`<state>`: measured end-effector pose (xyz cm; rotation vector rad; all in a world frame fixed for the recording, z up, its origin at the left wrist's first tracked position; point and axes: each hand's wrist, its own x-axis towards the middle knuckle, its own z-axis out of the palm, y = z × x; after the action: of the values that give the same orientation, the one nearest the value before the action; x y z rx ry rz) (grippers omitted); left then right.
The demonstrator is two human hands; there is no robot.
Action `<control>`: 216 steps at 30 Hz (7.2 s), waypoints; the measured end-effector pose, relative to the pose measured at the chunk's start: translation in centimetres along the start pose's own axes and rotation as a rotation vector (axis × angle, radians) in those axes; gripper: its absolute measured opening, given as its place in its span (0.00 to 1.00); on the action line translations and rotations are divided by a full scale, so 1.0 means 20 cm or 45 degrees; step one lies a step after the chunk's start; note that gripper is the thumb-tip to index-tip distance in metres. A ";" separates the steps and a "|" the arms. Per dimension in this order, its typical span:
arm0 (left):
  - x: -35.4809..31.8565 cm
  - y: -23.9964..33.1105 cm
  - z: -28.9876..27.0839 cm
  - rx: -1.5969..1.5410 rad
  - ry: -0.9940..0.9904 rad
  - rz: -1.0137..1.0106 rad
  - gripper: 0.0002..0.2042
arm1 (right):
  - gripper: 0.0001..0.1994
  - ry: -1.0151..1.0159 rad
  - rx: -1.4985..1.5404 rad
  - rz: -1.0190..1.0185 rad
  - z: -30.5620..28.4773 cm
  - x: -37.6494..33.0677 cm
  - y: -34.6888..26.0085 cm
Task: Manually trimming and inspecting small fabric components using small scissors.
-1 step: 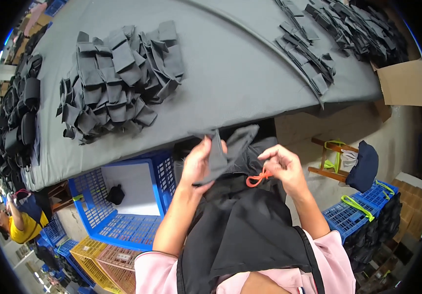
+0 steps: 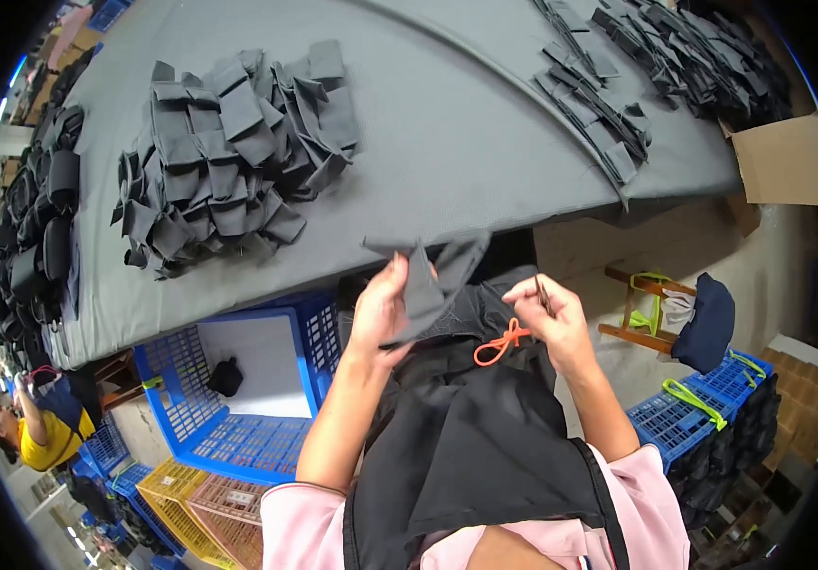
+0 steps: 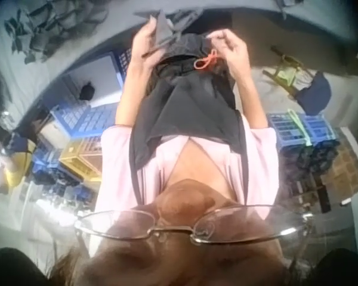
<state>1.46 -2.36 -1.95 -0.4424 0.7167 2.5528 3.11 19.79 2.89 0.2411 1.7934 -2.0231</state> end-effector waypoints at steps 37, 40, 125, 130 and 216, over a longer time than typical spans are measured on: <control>0.03 1.13 0.03 2.771 0.591 1.055 0.28 | 0.12 0.851 -1.499 -0.411 -0.73 0.70 -0.29; 0.02 1.13 0.05 2.563 0.527 1.094 0.30 | 0.17 0.779 -1.686 -0.187 -0.78 0.76 -0.29; -0.03 -0.01 0.16 1.108 0.401 0.072 0.26 | 0.17 0.028 -1.381 -0.822 0.11 0.11 -0.20; -0.03 0.01 0.14 1.176 0.380 0.028 0.25 | 0.17 -0.129 -1.584 -1.030 0.07 0.14 -0.20; -0.05 0.03 0.16 1.219 0.149 -0.339 0.24 | 0.15 -0.292 -0.678 -0.665 0.00 0.11 -0.11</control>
<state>1.45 -1.35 1.18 -0.3141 1.6509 1.6768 0.23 19.45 4.07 -0.6505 2.3125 -1.6786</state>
